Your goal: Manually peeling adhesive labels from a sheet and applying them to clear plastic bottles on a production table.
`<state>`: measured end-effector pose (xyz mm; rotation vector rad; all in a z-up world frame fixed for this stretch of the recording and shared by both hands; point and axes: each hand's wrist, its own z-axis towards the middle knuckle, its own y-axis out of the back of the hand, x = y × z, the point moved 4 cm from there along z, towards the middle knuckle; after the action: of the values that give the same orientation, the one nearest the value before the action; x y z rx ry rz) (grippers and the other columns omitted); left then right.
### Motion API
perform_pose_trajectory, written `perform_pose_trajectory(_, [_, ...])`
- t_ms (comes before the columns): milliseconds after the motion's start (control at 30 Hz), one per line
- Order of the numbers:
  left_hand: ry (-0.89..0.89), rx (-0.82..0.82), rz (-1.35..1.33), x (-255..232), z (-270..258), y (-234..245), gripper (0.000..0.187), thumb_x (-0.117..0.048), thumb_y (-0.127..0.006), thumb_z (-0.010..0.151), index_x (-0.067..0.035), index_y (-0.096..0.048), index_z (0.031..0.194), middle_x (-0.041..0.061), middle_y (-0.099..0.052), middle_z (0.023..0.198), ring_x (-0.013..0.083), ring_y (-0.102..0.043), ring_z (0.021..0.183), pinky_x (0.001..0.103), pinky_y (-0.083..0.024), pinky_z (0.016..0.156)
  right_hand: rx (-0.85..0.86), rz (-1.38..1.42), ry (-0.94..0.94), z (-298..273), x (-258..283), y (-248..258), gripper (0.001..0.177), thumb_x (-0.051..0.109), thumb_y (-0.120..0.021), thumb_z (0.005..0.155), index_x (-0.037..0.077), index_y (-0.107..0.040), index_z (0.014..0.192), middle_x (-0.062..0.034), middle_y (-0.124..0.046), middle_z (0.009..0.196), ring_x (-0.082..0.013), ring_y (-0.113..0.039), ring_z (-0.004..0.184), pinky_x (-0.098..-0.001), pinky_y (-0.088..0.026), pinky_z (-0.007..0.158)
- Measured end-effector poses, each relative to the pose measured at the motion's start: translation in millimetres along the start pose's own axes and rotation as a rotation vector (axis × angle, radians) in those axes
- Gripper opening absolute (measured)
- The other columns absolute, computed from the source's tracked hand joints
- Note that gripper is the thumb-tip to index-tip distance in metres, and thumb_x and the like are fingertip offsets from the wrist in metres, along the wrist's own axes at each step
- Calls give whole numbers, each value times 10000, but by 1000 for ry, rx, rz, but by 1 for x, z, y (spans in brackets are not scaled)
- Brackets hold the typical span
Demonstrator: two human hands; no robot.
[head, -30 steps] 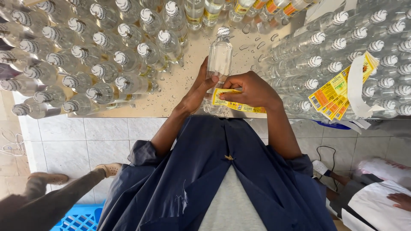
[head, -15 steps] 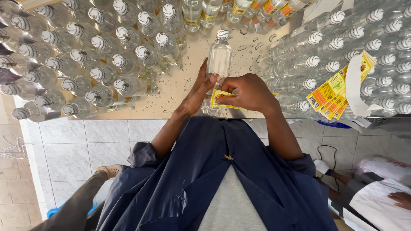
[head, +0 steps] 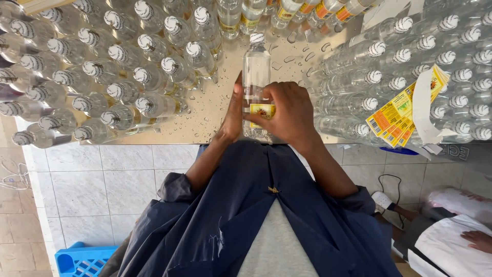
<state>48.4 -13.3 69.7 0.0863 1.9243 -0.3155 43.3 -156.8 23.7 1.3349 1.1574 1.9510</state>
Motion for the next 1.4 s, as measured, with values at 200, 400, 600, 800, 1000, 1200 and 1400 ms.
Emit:
perform_pose_trajectory(200, [-93, -19, -48, 42, 12, 20, 965, -659, -443, 1085, -95, -28, 1750, 419, -124, 1756, 686, -303, 1548, 847, -343, 1204, -196, -115, 93, -16, 44, 39, 1053, 869, -794, 812, 82, -567, 1475, -207, -502, 1435, -511, -417, 1467, -659, -310, 1176])
perform_pose_trajectory(400, [-318, 115, -267, 90, 28, 41, 1448, -209, -1035, 789, -114, 54, 1739, 357, -521, 1543, 559, -581, 1406, 721, -431, 1233, 79, 889, -471, -95, -29, -51, 191, 284, -764, 1062, 99, -794, 1098, -100, -774, 852, -238, -762, 784, -395, -583, 686])
perform_pose_trajectory(600, [-427, 7, -188, 82, 15, 42, 970, -690, -543, 1073, -123, -134, 1746, 256, -699, 1275, 330, -773, 1119, 549, -726, 892, -165, 1856, -366, -77, -73, -154, 674, 501, -543, 1132, -4, -493, 1576, -94, -740, 1332, -125, -781, 999, -317, -655, 839])
perform_pose_trajectory(800, [-424, -89, -116, 139, 25, 76, 1012, -542, -634, 1025, -142, -57, 1755, 314, -618, 1380, 397, -734, 1174, 572, -708, 884, -297, 1427, -369, -52, -24, -105, 519, 220, -965, 849, -41, -733, 1232, -137, -715, 919, -148, -712, 771, -229, -577, 579])
perform_pose_trajectory(1000, [-316, -258, -139, 179, 20, 129, 1100, -391, -885, 972, -186, -168, 1780, 259, -603, 1487, 300, -668, 1193, 396, -694, 812, -634, 1546, -585, -71, -49, -130, 214, 41, -923, 870, -33, -741, 955, -83, -666, 825, -145, -702, 542, -280, -578, 430])
perform_pose_trajectory(1200, [-413, -9, -391, 163, 24, 153, 1095, -400, -734, 910, -213, -122, 1799, 315, -638, 1338, 407, -732, 1127, 545, -689, 942, -972, 1163, -754, -131, -71, -14, 285, -175, -828, 835, 32, -645, 904, -75, -612, 687, -193, -672, 443, -262, -535, 369])
perform_pose_trajectory(1400, [-346, 69, -497, 249, 19, 160, 870, -254, -791, 949, -341, -351, 1695, 314, -658, 1304, 174, -721, 1030, 422, -693, 885, -1120, 1093, -754, -195, -142, 7, 206, -34, -823, 981, 84, -668, 1049, -67, -720, 918, -187, -749, 566, -279, -677, 475])
